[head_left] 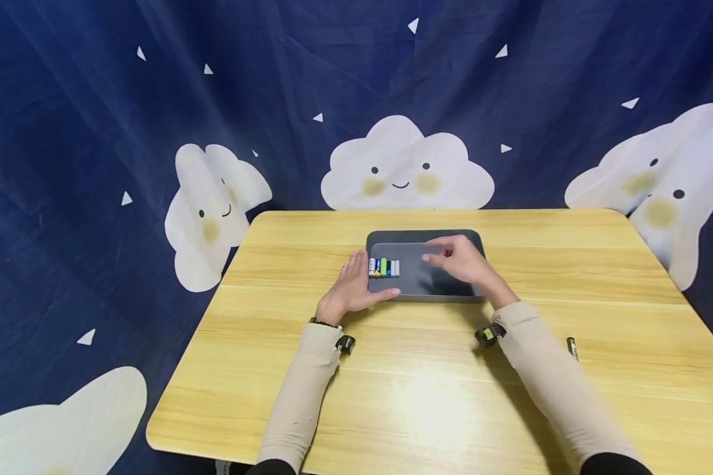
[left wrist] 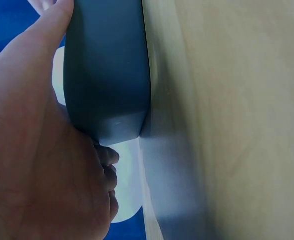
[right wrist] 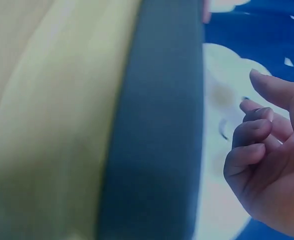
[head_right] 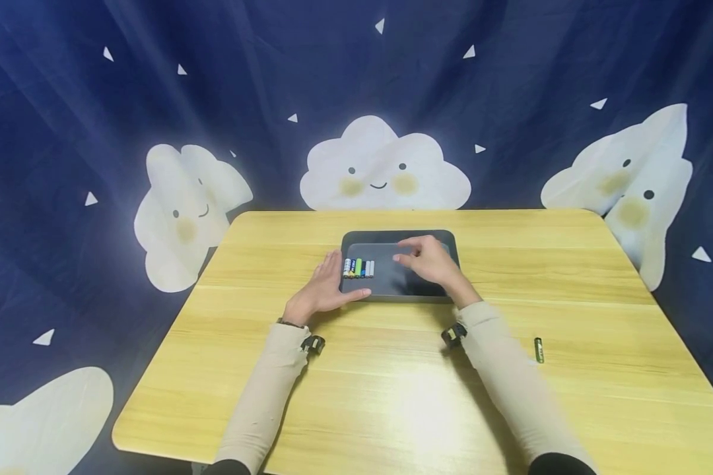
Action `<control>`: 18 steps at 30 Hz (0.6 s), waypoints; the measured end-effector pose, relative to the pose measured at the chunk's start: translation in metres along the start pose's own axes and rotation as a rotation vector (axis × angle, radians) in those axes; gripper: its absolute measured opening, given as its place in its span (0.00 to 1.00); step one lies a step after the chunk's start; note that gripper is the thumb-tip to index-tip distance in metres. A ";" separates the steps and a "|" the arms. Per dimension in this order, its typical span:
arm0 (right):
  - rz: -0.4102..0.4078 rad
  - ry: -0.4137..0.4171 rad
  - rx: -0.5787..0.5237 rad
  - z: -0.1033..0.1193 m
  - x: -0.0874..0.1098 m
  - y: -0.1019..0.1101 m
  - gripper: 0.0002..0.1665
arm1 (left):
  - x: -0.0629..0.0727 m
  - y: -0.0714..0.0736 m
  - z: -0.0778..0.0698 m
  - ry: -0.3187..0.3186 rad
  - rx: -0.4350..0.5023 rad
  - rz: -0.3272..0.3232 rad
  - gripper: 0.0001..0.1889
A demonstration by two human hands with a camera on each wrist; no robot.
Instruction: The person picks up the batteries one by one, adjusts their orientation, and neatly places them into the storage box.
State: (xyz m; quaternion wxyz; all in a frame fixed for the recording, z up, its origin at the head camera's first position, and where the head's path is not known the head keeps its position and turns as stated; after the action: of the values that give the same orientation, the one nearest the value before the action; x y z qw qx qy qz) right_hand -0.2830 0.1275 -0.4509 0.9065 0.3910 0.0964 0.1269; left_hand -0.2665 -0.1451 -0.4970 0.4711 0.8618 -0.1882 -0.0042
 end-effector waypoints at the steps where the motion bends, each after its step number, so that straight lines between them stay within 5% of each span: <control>1: -0.011 0.004 0.004 0.000 0.004 0.007 0.23 | -0.001 -0.001 0.001 0.002 -0.002 0.003 0.69; 18: -0.117 0.011 0.090 -0.040 0.104 0.095 0.18 | 0.000 -0.002 -0.001 -0.003 -0.002 0.009 0.69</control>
State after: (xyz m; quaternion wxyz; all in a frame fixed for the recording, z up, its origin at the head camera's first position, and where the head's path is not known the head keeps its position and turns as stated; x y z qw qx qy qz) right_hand -0.2097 0.2499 -0.4159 0.8933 0.4244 0.1297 0.0713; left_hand -0.2659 -0.1435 -0.4979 0.4718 0.8604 -0.1926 -0.0034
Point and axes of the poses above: each hand's wrist, its own x-axis away from the middle knuckle, its own y-axis out of the back of the hand, z = x × y, the point moved 1 cm from there along -x, towards the middle knuckle, and after that the axes turned 7 degrees about x, right-handed, at the moved point
